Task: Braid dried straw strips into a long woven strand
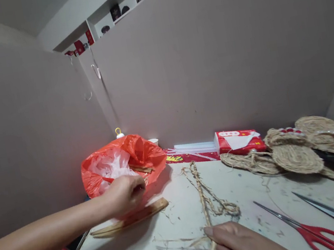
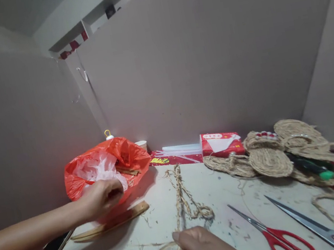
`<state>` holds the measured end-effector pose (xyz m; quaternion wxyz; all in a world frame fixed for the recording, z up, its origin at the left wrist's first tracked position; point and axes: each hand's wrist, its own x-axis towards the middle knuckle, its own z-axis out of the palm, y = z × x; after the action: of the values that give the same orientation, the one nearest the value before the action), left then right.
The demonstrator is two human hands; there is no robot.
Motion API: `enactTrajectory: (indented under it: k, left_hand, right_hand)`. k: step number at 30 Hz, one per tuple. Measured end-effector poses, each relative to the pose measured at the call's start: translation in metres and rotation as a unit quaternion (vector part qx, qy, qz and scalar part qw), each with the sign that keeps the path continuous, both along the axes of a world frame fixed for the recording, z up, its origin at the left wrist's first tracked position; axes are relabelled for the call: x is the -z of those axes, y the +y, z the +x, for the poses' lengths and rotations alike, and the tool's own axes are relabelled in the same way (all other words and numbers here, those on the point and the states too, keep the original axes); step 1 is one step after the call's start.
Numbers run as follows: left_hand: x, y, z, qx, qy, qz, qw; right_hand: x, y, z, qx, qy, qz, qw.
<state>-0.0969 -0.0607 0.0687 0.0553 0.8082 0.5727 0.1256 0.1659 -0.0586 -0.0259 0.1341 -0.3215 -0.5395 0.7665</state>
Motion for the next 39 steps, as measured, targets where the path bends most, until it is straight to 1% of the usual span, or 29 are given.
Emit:
enactTrajectory:
  k: [2,4,5,7,9,11,13,16,19,22,24,27,28,29,30,31,33,34,35,36,37,39]
  left_hand:
    - [0.011,-0.009,0.011,0.037,0.024,-0.033,0.998]
    - [0.024,-0.013,0.017,0.060,0.054,-0.045,0.996]
    - [0.031,-0.013,0.019,0.059,0.069,-0.041,0.995]
    - [0.043,-0.008,0.018,0.033,0.082,-0.033,0.996]
    - [0.049,0.001,0.015,-0.005,0.056,-0.046,0.997]
    - [0.047,0.010,0.012,-0.026,-0.010,-0.093,0.995]
    - [0.042,0.016,0.010,-0.029,-0.100,-0.168,0.980]
    - [0.032,0.017,0.010,-0.034,-0.242,-0.275,0.930]
    - [0.025,0.013,0.016,-0.060,-0.330,-0.339,0.879]
    - [0.022,0.007,0.029,-0.093,-0.382,-0.370,0.842]
    - [0.021,0.005,0.039,-0.103,-0.412,-0.371,0.826]
    - [0.019,0.008,0.051,-0.085,-0.451,-0.369,0.808]
    - [0.019,0.010,0.053,-0.074,-0.454,-0.372,0.806]
    - [0.018,0.014,0.053,-0.062,-0.443,-0.374,0.813]
    - [0.018,0.018,0.051,-0.053,-0.414,-0.365,0.832]
    - [0.017,0.022,0.048,-0.048,-0.371,-0.333,0.865]
    - [0.020,0.029,0.040,-0.053,-0.259,-0.210,0.941]
    - [0.022,0.031,0.036,-0.054,-0.207,-0.150,0.965]
    - [0.026,0.031,0.032,-0.055,-0.170,-0.110,0.978]
    - [0.030,0.031,0.029,-0.055,-0.146,-0.097,0.983]
    - [0.034,0.029,0.027,-0.053,-0.133,-0.107,0.984]
    - [0.044,0.024,0.026,-0.045,-0.117,-0.153,0.980]
  right_hand:
    - [-0.002,-0.002,0.001,0.014,0.004,0.000,1.000]
    - [-0.005,-0.004,0.001,0.021,0.009,-0.011,1.000]
    - [-0.007,-0.006,0.001,0.022,0.009,-0.015,1.000]
    - [-0.010,-0.006,0.001,0.027,0.006,-0.019,0.999]
    - [-0.012,-0.005,0.001,0.034,0.002,-0.019,0.999]
    - [-0.011,-0.004,0.001,0.031,0.007,-0.021,0.999]
    - [-0.010,-0.003,0.001,0.030,0.011,-0.023,0.999]
    - [-0.008,-0.003,0.002,0.037,0.005,-0.031,0.999]
    - [-0.008,-0.004,0.002,0.039,0.012,-0.026,0.999]
    - [-0.009,-0.005,0.001,0.040,0.014,-0.019,0.999]
    - [-0.010,-0.005,0.001,0.041,0.011,-0.021,0.999]
    - [-0.010,-0.004,0.001,0.040,0.016,-0.023,0.999]
    - [-0.009,-0.004,0.000,0.040,0.017,-0.023,0.999]
    - [-0.009,-0.003,0.000,0.042,0.018,-0.023,0.999]
    - [-0.009,-0.003,0.000,0.045,0.020,-0.023,0.999]
    - [-0.009,-0.003,0.000,0.048,0.021,-0.024,0.998]
    - [-0.008,-0.003,0.001,0.048,0.021,-0.023,0.998]
    - [-0.008,-0.003,0.001,0.047,0.021,-0.022,0.998]
    - [-0.007,-0.003,0.002,0.046,0.021,-0.020,0.999]
    - [-0.007,-0.003,0.002,0.043,0.020,-0.018,0.999]
    - [-0.007,-0.003,0.002,0.042,0.018,-0.017,0.999]
    - [-0.007,-0.004,0.002,0.039,0.014,-0.017,0.999]
